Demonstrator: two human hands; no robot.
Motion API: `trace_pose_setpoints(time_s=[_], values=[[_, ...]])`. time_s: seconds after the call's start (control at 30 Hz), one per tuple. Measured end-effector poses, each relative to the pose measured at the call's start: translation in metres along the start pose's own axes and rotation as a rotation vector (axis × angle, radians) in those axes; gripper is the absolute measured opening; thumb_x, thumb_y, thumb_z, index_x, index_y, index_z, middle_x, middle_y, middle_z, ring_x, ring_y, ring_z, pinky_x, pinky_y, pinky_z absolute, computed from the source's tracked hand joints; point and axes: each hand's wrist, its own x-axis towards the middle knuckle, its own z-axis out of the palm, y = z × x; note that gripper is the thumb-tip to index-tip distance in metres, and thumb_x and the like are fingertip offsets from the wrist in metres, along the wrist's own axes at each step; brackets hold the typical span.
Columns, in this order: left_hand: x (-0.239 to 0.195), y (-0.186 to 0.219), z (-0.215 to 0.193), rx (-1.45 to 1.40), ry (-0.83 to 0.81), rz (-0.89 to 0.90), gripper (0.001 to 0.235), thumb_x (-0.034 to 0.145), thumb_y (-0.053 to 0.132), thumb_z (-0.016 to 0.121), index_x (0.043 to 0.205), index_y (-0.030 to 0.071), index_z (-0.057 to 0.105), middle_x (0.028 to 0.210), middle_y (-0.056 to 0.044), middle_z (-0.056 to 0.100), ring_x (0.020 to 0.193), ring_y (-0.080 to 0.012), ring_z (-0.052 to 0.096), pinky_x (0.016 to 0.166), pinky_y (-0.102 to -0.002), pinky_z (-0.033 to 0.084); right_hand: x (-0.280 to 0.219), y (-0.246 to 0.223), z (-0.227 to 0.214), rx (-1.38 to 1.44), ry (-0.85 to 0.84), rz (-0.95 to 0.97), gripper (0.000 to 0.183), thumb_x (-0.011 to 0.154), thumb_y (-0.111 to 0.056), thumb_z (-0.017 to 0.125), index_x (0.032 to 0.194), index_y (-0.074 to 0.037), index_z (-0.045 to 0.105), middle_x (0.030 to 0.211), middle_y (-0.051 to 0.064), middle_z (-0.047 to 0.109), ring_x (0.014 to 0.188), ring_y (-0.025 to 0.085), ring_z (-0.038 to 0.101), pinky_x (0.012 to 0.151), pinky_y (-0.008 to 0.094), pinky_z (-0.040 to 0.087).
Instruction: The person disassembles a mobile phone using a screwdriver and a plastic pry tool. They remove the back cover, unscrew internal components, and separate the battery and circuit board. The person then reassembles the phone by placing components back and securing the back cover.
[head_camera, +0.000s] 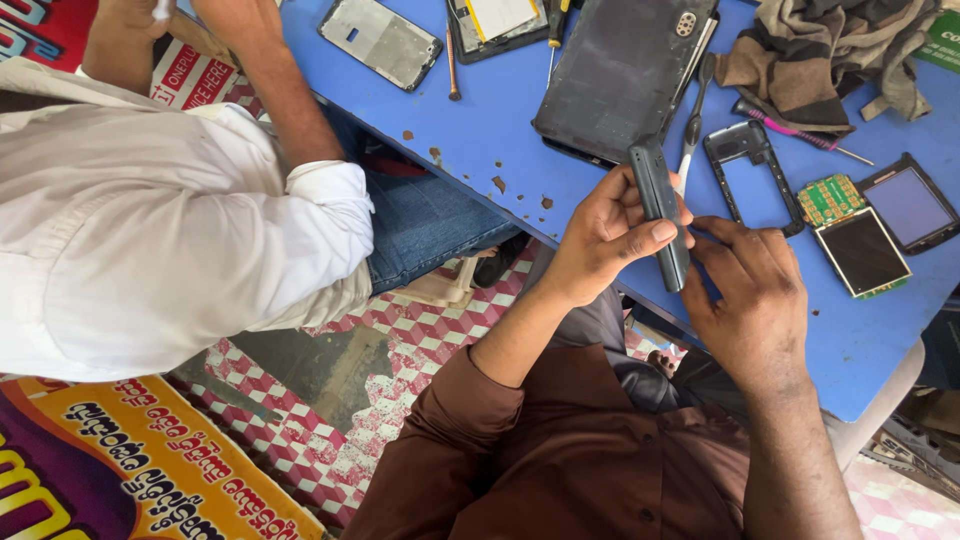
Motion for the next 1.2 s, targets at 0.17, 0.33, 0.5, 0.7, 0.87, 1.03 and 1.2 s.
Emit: trace_pose_setpoints(time_s=[0.17,0.33,0.5,0.7,0.87,1.03,1.2], values=[[-0.0005,0.0004,0.0001,0.011,0.0,0.001,0.05,0.1,0.013,0.076,0.139,-0.002,0.048,0.112,-0.01,0.062,0.11,-0.017,0.065,0.102,-0.043,0.061,0.0,-0.0008,-0.0001,0.001,0.002,0.006,0.021,0.087,-0.002,0.076,0.107,-0.003,0.073,0.123,0.007,0.07,0.112,0.029,0.065,0.098,0.042,0.054],[-0.0002,0.0003,-0.0006,0.014,-0.001,0.0,0.051,0.1,0.014,0.077,0.139,-0.002,0.048,0.112,-0.01,0.063,0.11,-0.017,0.065,0.102,-0.043,0.061,0.0001,-0.0014,0.0,0.003,0.006,0.007,0.02,0.088,-0.002,0.076,0.108,-0.003,0.073,0.123,0.006,0.07,0.112,0.028,0.065,0.097,0.042,0.054],[-0.0003,0.0,-0.0005,0.01,-0.002,0.0,0.049,0.1,0.014,0.077,0.135,-0.003,0.048,0.111,-0.01,0.063,0.109,-0.0168,0.065,0.102,-0.042,0.06,0.0005,-0.0017,-0.0007,0.008,0.01,0.003,0.021,0.087,-0.002,0.076,0.108,-0.003,0.073,0.122,0.006,0.07,0.112,0.028,0.065,0.097,0.042,0.054],[-0.0001,-0.001,-0.0008,0.009,0.0,0.0,0.048,0.1,0.014,0.077,0.135,-0.002,0.048,0.112,-0.009,0.063,0.11,-0.0163,0.065,0.102,-0.042,0.061,0.0009,-0.0018,-0.001,0.008,-0.002,0.012,0.021,0.087,-0.002,0.076,0.107,-0.003,0.073,0.122,0.007,0.07,0.111,0.028,0.065,0.097,0.042,0.054],[0.0005,-0.0016,-0.0005,0.034,-0.004,0.008,0.051,0.1,0.015,0.076,0.14,-0.001,0.049,0.111,-0.009,0.063,0.11,-0.0164,0.065,0.102,-0.042,0.061,0.0014,-0.0024,-0.0018,0.01,0.004,0.003,0.021,0.087,-0.002,0.076,0.108,-0.002,0.073,0.122,0.007,0.07,0.113,0.029,0.065,0.098,0.042,0.054],[-0.0005,-0.0015,-0.0009,0.025,0.004,-0.01,0.05,0.1,0.014,0.077,0.138,-0.001,0.049,0.112,-0.01,0.063,0.113,-0.0176,0.065,0.102,-0.042,0.061,0.0018,-0.0026,-0.0027,0.017,0.002,0.003,0.02,0.087,-0.001,0.076,0.107,-0.002,0.073,0.122,0.008,0.07,0.113,0.029,0.065,0.098,0.043,0.054],[0.0005,-0.0022,-0.0011,0.012,0.006,-0.006,0.051,0.1,0.014,0.077,0.14,-0.001,0.049,0.112,-0.01,0.063,0.109,-0.017,0.065,0.102,-0.043,0.061,0.0023,-0.0027,-0.0028,0.018,0.004,0.002,0.02,0.087,-0.001,0.075,0.107,-0.002,0.073,0.122,0.008,0.07,0.114,0.029,0.065,0.098,0.042,0.054]])
